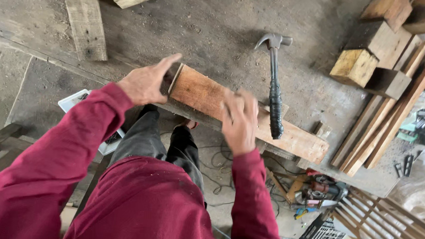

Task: The person hammers nails into a wooden plank using a hammer. They handle multiple nails from a plastic container and position several small wooden blocks on a workbench.

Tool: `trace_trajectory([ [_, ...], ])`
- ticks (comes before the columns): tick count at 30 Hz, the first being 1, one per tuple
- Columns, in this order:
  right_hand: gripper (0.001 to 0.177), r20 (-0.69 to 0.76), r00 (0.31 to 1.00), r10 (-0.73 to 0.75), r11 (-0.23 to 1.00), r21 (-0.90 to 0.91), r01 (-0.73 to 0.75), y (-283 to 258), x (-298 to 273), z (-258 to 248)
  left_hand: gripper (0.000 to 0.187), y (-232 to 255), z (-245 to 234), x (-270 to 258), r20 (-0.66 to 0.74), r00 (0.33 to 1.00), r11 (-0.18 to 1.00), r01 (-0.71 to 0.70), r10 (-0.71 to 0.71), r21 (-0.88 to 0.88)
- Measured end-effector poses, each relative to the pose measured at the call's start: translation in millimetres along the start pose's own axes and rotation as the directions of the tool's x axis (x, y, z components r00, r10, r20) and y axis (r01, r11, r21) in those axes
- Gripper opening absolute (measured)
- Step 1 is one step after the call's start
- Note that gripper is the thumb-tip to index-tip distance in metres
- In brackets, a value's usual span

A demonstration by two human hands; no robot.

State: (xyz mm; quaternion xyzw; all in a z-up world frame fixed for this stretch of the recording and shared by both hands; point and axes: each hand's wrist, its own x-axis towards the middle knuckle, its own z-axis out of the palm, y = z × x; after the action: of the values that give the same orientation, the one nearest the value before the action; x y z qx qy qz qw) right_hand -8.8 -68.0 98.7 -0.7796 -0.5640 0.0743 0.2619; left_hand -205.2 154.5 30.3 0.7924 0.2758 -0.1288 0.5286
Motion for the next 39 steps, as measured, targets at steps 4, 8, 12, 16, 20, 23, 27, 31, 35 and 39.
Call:
trace_trajectory([
  [4, 0.022, 0.267, 0.946, 0.182, 0.892, 0.360, -0.273, -35.1, -68.4, 12.9, 0.046, -2.2, 10.8, -43.5, -0.246, 0.965, 0.975, 0.033, -0.088, -0.219],
  [8, 0.060, 0.340, 0.875, 0.344, 0.925, 0.036, -0.378, 4.0, -83.1, 74.5, 0.025, 20.3, 43.3, -42.3, -0.547, 0.837, 0.982, -0.094, -0.012, -0.166],
  [12, 0.078, 0.297, 0.950, 0.099, 0.940, -0.340, 0.009, 58.9, -65.8, 139.2, 0.026, 32.6, 64.8, -36.5, -0.590, 0.760, 0.936, 0.068, -0.274, -0.346],
  [16, 0.092, 0.211, 0.965, -0.155, 0.970, -0.152, 0.189, 75.7, -36.6, 160.5, 0.024, 34.4, 71.9, -33.9, -0.651, 0.710, 0.932, 0.021, -0.269, -0.363],
  [20, 0.116, 0.282, 0.946, 0.162, 0.548, 0.772, -0.323, 65.8, -36.0, 148.9, 0.028, 39.5, 73.2, -32.6, -0.648, 0.696, 0.903, 0.001, -0.309, -0.429],
  [23, 0.116, 0.281, 0.942, 0.184, 0.608, 0.720, -0.334, 64.1, -33.4, 150.1, 0.030, 37.4, 75.0, -32.5, -0.660, 0.691, 0.911, -0.002, -0.296, -0.411],
  [27, 0.114, 0.304, 0.930, 0.209, 0.633, 0.682, -0.365, 65.0, -39.9, 155.2, 0.033, 34.3, 77.1, -32.7, -0.679, 0.695, 0.944, -0.003, -0.236, -0.331],
  [31, 0.115, 0.272, 0.941, 0.203, 0.615, 0.713, -0.338, 64.4, -31.8, 159.5, 0.036, 37.3, 74.5, -32.8, -0.670, 0.705, 0.949, 0.015, -0.233, -0.314],
  [35, 0.112, 0.264, 0.944, 0.199, 0.635, 0.699, -0.330, 62.8, -31.3, 158.8, 0.054, 49.9, 62.0, -38.8, -0.696, 0.717, 1.000, 0.020, -0.027, -0.019],
  [39, 0.110, 0.242, 0.951, 0.192, 0.753, 0.585, -0.301, 64.4, -30.4, 155.0, 0.106, 68.9, 7.8, -31.3, -0.109, 0.979, 0.952, 0.193, -0.171, 0.239],
])
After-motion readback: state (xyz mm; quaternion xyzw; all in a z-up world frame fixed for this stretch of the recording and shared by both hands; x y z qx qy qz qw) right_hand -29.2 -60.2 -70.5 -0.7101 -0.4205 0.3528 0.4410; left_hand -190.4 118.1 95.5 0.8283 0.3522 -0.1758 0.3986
